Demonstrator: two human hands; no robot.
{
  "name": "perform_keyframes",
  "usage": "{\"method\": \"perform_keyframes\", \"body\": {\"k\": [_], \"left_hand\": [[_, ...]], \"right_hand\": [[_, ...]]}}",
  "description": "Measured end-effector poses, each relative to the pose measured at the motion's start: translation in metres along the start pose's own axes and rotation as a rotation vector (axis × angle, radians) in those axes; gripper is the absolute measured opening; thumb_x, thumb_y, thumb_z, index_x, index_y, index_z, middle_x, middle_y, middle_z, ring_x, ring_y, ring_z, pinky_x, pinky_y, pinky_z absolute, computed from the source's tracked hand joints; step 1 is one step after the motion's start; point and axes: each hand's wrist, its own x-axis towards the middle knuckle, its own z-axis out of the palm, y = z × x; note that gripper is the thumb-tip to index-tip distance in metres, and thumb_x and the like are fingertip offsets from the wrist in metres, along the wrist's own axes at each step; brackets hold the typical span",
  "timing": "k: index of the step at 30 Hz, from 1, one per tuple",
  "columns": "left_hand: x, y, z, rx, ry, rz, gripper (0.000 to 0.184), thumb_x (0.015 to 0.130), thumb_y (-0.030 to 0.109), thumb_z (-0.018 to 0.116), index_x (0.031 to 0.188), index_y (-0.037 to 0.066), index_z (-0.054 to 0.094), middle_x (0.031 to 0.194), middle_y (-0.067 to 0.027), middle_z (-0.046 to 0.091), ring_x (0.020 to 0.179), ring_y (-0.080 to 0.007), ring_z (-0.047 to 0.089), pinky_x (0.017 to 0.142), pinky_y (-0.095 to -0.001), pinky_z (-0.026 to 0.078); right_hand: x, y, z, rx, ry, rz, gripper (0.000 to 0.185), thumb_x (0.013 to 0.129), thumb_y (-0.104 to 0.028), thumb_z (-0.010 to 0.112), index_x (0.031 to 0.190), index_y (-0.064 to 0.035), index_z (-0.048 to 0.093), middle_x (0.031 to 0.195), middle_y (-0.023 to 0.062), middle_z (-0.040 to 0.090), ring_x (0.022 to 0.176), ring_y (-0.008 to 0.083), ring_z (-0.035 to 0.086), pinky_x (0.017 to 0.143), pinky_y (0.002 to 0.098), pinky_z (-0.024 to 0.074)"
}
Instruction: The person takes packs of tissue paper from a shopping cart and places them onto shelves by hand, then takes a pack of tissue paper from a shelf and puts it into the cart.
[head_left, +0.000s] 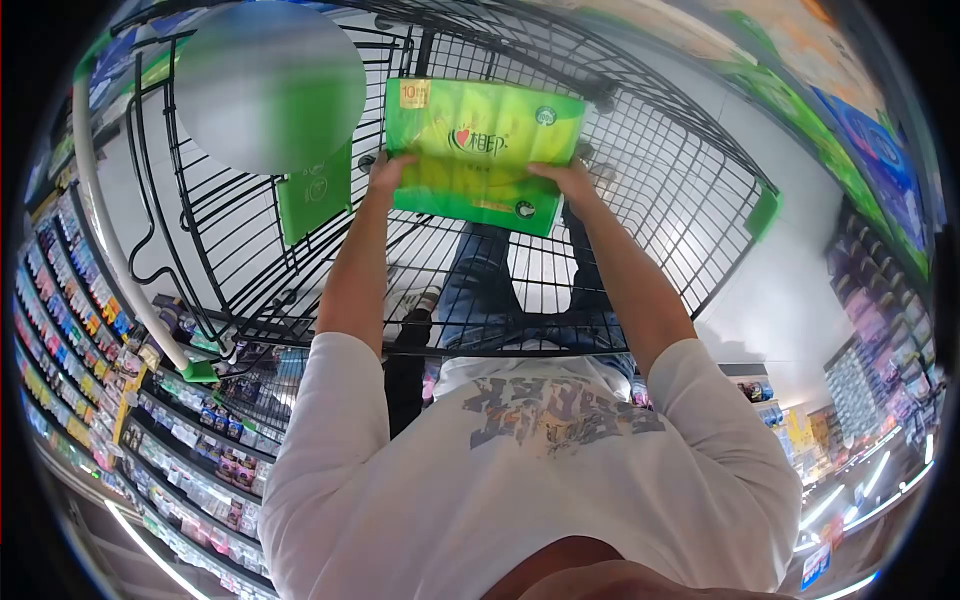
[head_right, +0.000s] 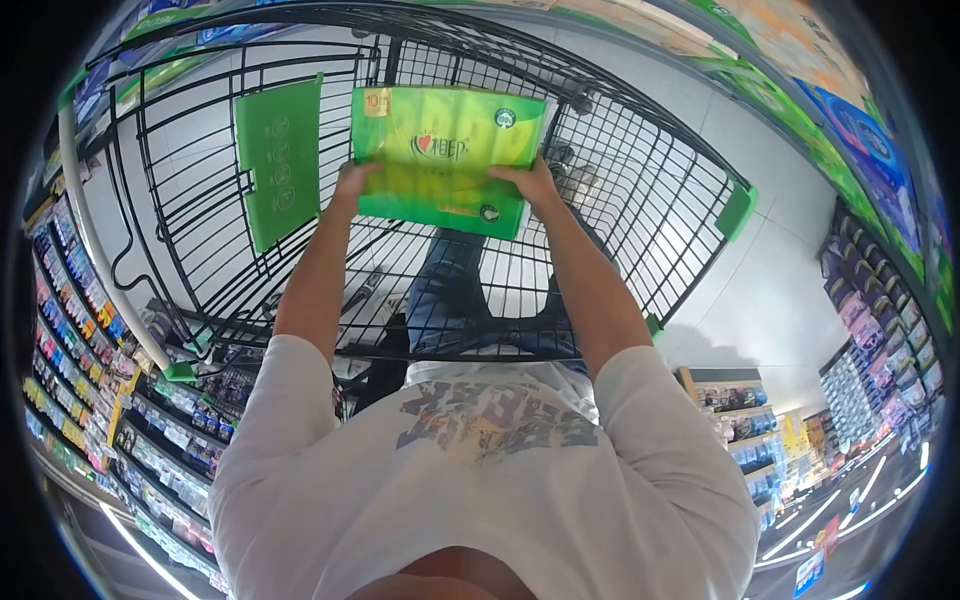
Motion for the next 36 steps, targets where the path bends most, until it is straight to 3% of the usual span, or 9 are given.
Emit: {"method": "perform_keyframes", "body": {"k": [6,12,15,19,23,26,29,31,36], "left_hand": [[-0.05,-0.009,0.006,0.014,-0.072,-0.012,0.054,0.074,0.02,0.067,0.122,-0.001,0.056,0.111,-0.0159,0.063,0.097,-0.0257,0.062,0.083,-0.0368,0.049],[-0.12,0.05,0.009,0.092,0.058,0.108,0.057,0.07,0.024,0.072,0.119,-0.002,0.059,0.111,-0.0164,0.063,0.1,-0.0243,0.06,0.085,-0.0334,0.046],[-0.179,0.09,-0.005,0.019,-0.028,0.159,0.059,0.071,0.026,0.074,0.118,-0.005,0.059,0.109,-0.0163,0.064,0.098,-0.0228,0.06,0.084,-0.0319,0.046],[-0.255,0.108,-0.026,-0.036,-0.073,0.4,0.041,0.082,0.022,0.07,0.111,-0.005,0.062,0.104,-0.0115,0.065,0.092,-0.0188,0.061,0.08,-0.0295,0.047],[-0.328,0.119,-0.04,-0.379,-0.448,0.489,0.034,0.095,0.021,0.054,0.12,-0.002,0.056,0.112,-0.0097,0.062,0.1,-0.0191,0.059,0.087,-0.0312,0.047],[-0.39,0.14,0.005,-0.478,-0.5,0.69,0.042,0.095,0.027,0.054,0.126,-0.001,0.051,0.117,-0.0109,0.06,0.104,-0.0221,0.058,0.092,-0.0343,0.046],[-0.408,0.15,0.05,-0.438,-0.567,0.643,0.049,0.092,0.032,0.058,0.129,0.001,0.05,0.121,-0.0129,0.058,0.109,-0.0251,0.056,0.093,-0.0363,0.045],[-0.422,0.157,0.086,-0.216,-0.622,0.378,0.055,0.088,0.033,0.062,0.132,0.003,0.048,0.122,-0.0139,0.057,0.11,-0.0265,0.056,0.093,-0.0371,0.046],[-0.526,0.158,0.258,-0.009,-0.802,0.471,0.055,0.083,0.021,0.063,0.131,-0.001,0.046,0.123,-0.0154,0.057,0.109,-0.0262,0.057,0.091,-0.0348,0.047]], "right_hand": [[-0.046,-0.003,-0.035,-0.042,-0.127,0.062,0.073,0.066,-0.024,0.085,0.122,0.0067,0.048,0.111,0.0185,0.062,0.103,0.0274,0.062,0.089,0.0369,0.0502],[-0.132,-0.03,-0.038,0.063,0.175,-0.03,0.081,0.069,-0.027,0.084,0.123,0.0125,0.039,0.112,0.0222,0.058,0.098,0.0274,0.062,0.086,0.0362,0.0505],[-0.188,-0.064,-0.045,0.126,0.232,-0.052,0.088,0.067,-0.032,0.084,0.124,0.0161,0.037,0.114,0.0257,0.056,0.101,0.0296,0.061,0.087,0.0373,0.0508],[-0.263,-0.102,-0.067,0.065,0.275,-0.09,0.098,0.066,-0.041,0.082,0.125,0.0201,0.033,0.117,0.0298,0.054,0.104,0.0316,0.06,0.086,0.0362,0.0508],[-0.353,-0.137,-0.108,0.204,0.235,-0.178,0.095,0.067,-0.043,0.08,0.123,0.0194,0.036,0.114,0.0306,0.056,0.104,0.0322,0.06,0.088,0.0368,0.0489],[-0.4,-0.13,-0.138,0.108,0.272,-0.289,0.093,0.069,-0.044,0.079,0.122,0.0191,0.037,0.113,0.03,0.056,0.105,0.032,0.059,0.089,0.0367,0.048],[-0.438,-0.098,-0.178,0.189,0.324,-0.441,0.09,0.07,-0.045,0.079,0.121,0.0177,0.039,0.113,0.0296,0.057,0.106,0.0314,0.059,0.089,0.036,0.0476],[-0.469,-0.071,-0.218,0.265,0.35,-0.406,0.089,0.071,-0.046,0.079,0.12,0.0163,0.04,0.114,0.0295,0.056,0.106,0.0308,0.058,0.089,0.0361,0.047],[-0.534,0.026,-0.338,0.431,0.476,-0.46,0.09,0.071,-0.044,0.079,0.123,0.0173,0.037,0.114,0.0274,0.056,0.104,0.0301,0.06,0.089,0.0355,0.0479]]}}
